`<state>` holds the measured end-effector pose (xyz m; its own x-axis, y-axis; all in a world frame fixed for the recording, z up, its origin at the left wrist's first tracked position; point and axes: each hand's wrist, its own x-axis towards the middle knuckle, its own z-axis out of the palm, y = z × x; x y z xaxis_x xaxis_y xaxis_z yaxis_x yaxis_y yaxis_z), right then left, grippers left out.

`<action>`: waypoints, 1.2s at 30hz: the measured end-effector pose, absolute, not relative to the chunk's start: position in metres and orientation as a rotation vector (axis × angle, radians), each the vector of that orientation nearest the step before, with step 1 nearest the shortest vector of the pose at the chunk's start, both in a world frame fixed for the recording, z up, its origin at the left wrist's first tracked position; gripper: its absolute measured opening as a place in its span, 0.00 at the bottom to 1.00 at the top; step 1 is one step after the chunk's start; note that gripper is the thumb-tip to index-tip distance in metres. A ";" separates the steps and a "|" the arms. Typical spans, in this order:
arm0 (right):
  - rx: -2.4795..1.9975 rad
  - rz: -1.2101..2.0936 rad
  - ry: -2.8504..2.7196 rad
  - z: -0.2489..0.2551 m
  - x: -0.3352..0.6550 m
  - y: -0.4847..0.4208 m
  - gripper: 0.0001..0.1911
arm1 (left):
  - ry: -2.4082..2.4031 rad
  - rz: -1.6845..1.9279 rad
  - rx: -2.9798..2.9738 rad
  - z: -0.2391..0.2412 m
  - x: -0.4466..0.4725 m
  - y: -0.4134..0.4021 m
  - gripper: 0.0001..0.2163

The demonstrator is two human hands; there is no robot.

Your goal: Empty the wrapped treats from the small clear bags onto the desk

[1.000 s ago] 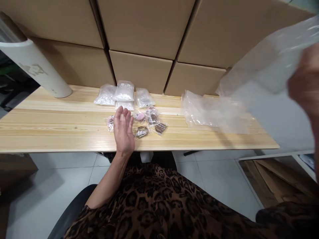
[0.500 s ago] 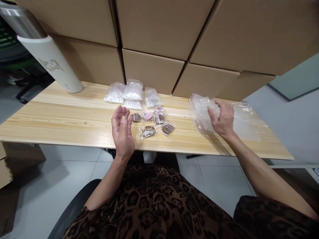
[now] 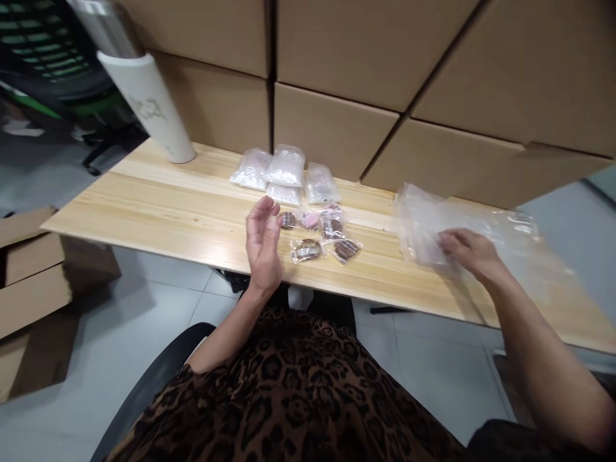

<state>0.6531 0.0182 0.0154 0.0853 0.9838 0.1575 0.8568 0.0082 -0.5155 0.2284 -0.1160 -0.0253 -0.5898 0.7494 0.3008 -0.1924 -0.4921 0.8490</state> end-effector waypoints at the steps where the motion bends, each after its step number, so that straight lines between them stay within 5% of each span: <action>1: -1.860 0.310 -1.884 0.017 0.653 0.020 0.22 | 1.084 2.107 0.897 -0.026 0.228 -0.116 0.25; 6: -1.612 -0.024 -1.936 0.043 0.601 0.027 0.23 | 1.065 2.111 0.839 -0.032 0.223 -0.114 0.25; 12: -1.145 0.376 -2.304 0.049 0.427 0.035 0.24 | 1.067 2.143 0.738 -0.045 0.220 -0.107 0.23; 19: -1.482 0.870 -1.904 0.029 0.290 0.061 0.21 | 1.017 2.138 0.612 -0.046 0.220 -0.110 0.19; 30: -1.209 1.210 -1.694 0.031 0.304 0.063 0.26 | 0.866 1.893 0.177 -0.005 0.198 -0.094 0.12; 36: -0.767 1.332 -1.811 0.032 0.338 0.045 0.31 | 0.581 1.547 0.247 0.017 0.180 -0.087 0.24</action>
<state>0.3380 0.0452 0.0320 -0.5411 0.8125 0.2171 0.0344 0.2793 -0.9596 0.1799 -0.0869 0.0175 -0.0757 0.9779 -0.1949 -0.8647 0.0329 0.5012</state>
